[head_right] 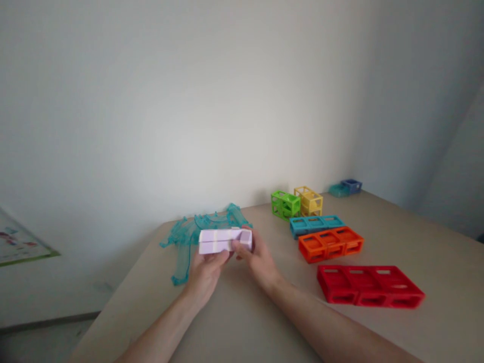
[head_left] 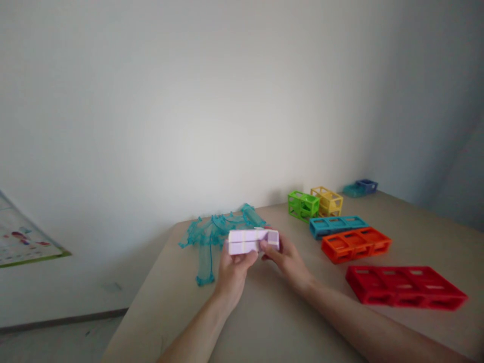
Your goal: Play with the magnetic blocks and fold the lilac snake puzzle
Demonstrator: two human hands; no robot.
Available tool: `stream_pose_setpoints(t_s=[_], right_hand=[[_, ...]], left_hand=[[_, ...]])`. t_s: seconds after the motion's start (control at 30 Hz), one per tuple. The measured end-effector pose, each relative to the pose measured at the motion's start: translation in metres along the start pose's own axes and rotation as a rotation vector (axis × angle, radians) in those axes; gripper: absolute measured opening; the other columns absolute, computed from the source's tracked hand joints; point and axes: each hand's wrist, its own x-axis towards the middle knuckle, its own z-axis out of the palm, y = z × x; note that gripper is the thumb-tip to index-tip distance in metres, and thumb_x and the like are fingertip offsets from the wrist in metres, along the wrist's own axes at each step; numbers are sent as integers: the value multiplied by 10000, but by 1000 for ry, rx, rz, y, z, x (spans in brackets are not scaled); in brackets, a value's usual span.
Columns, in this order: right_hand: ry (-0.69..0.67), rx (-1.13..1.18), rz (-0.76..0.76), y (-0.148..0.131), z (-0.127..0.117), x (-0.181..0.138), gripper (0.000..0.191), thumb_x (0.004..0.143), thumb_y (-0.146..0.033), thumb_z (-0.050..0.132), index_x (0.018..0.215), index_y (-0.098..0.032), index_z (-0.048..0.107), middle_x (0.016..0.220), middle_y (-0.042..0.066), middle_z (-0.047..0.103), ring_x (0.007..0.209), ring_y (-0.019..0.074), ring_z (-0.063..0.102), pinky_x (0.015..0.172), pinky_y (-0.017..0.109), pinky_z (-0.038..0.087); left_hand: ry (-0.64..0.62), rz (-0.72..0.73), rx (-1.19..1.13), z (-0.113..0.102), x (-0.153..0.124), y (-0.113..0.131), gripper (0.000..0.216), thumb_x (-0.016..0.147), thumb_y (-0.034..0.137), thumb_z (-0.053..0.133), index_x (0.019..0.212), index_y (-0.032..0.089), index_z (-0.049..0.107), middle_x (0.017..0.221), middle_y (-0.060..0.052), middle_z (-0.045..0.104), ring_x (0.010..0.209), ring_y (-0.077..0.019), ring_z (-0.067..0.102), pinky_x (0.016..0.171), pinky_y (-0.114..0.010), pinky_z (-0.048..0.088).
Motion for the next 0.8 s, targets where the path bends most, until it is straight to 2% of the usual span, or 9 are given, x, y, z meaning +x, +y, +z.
stream_pose_setpoints(t_s=[0.1,0.13,0.2,0.27,0.37,0.5,0.57,0.63,0.8], right_hand=[[116,158,-6,-2,-10,11,352,720,-434,698,917,-167,584,767,8,600,695,166,567,652,293,473],[137,166,-5,-3,-14,13,338,703,-411,713,897,-166,583,759,4,599,696,166,567,659,291,468],[122,68,9,-7,-19,15,334,664,-337,736,907,-158,592,770,5,612,716,171,571,670,286,451],[22,-136,47,-10,-21,13,319,644,-265,724,917,-145,611,765,6,623,726,179,569,658,279,426],[-154,-451,79,-9,-19,6,236,664,-228,675,880,-141,635,726,-2,621,704,176,556,624,267,392],[-255,-721,-15,-6,-16,2,187,735,-288,632,863,-152,648,763,19,642,713,180,556,631,270,384],[-275,-788,-42,-7,-17,1,209,750,-315,628,883,-156,651,802,34,651,750,193,562,658,278,390],[-307,-829,-61,-9,-18,0,237,748,-328,637,921,-166,653,856,47,655,798,209,564,692,290,396],[-450,-851,-151,-15,-13,-9,279,749,-342,645,989,-199,653,927,58,650,900,247,557,777,331,395]], left_hand=[[-197,-138,26,-6,-1,2,416,540,-26,673,907,167,637,972,-58,698,951,-228,643,821,-324,498],[-213,-178,33,-9,0,3,352,527,-30,630,830,149,638,891,-56,696,880,-217,654,750,-303,513],[-155,-215,76,-16,5,5,267,517,-13,575,734,140,612,782,-41,671,748,-189,652,619,-270,514],[-80,-213,148,-21,10,5,245,565,49,581,785,153,606,780,-37,656,681,-183,643,544,-271,509],[25,-185,336,-25,15,4,229,610,136,615,838,162,624,782,-23,639,562,-134,590,406,-207,432],[-6,-188,570,-26,14,4,221,625,136,597,833,163,668,733,-19,645,478,-116,538,329,-181,330],[-28,-159,631,-27,13,3,227,626,93,568,804,171,683,650,-4,633,428,-105,498,343,-188,313],[-39,-89,661,-30,15,3,230,621,53,554,754,179,693,627,-3,636,448,-106,506,411,-201,359],[-31,87,778,-38,21,0,201,649,56,574,731,177,711,717,-30,675,668,-166,601,640,-252,445]])
